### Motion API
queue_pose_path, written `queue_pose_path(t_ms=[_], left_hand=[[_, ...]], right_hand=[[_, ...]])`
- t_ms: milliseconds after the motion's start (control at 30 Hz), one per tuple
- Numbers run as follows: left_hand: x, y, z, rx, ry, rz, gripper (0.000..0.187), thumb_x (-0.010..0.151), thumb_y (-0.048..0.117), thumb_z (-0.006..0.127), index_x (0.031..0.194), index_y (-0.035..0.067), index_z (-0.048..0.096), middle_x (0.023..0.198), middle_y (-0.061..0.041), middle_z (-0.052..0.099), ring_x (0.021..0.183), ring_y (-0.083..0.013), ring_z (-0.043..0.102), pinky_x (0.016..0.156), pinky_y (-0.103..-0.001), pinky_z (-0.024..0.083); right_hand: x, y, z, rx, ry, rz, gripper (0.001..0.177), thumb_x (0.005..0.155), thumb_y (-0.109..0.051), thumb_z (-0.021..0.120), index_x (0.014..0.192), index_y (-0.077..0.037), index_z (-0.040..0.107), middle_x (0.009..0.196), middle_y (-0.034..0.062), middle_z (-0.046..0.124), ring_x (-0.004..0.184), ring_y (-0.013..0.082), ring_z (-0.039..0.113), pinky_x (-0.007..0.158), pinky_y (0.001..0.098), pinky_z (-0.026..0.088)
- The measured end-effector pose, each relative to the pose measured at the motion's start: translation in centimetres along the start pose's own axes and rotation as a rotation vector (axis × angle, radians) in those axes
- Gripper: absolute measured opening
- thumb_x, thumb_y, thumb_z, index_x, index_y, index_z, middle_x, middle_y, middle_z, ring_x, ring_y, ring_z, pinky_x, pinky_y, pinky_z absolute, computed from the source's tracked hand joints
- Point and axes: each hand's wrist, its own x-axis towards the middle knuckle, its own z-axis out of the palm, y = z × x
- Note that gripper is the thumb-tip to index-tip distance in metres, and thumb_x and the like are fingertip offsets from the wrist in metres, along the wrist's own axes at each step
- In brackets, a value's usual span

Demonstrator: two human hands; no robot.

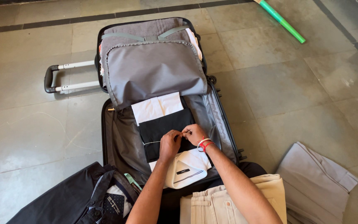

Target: The person packs a suitcase by folding and stacking various clothing items, including shirts and trousers, and securing them with a string. The person then closes the suitcase's inner flap.

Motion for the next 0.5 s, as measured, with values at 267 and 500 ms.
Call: queue_pose_path(t_ms=[267, 500], left_hand=[[0.3, -0.4, 0.6, 0.05, 0.049, 0.007, 0.008, 0.085, 0.001, 0.069, 0.092, 0.0, 0.073, 0.094, -0.016, 0.07, 0.084, -0.0395, 0.068, 0.072, -0.045, 0.054], [-1.0, 0.8, 1.5, 0.074, 0.186, -0.05, 0.009, 0.081, 0.001, 0.07, 0.09, 0.001, 0.072, 0.092, -0.015, 0.064, 0.078, -0.0378, 0.066, 0.067, -0.046, 0.052]], right_hand=[[-1.8, -3.6, -1.0, -0.243, 0.115, -0.103, 0.012, 0.088, -0.017, 0.071, 0.095, -0.01, 0.077, 0.084, 0.0154, 0.075, 0.079, 0.0342, 0.073, 0.07, 0.0417, 0.056], [-1.4, -3.0, -0.7, -0.248, 0.085, -0.069, 0.011, 0.087, -0.017, 0.072, 0.093, -0.011, 0.078, 0.083, 0.0146, 0.075, 0.08, 0.034, 0.073, 0.071, 0.0422, 0.056]])
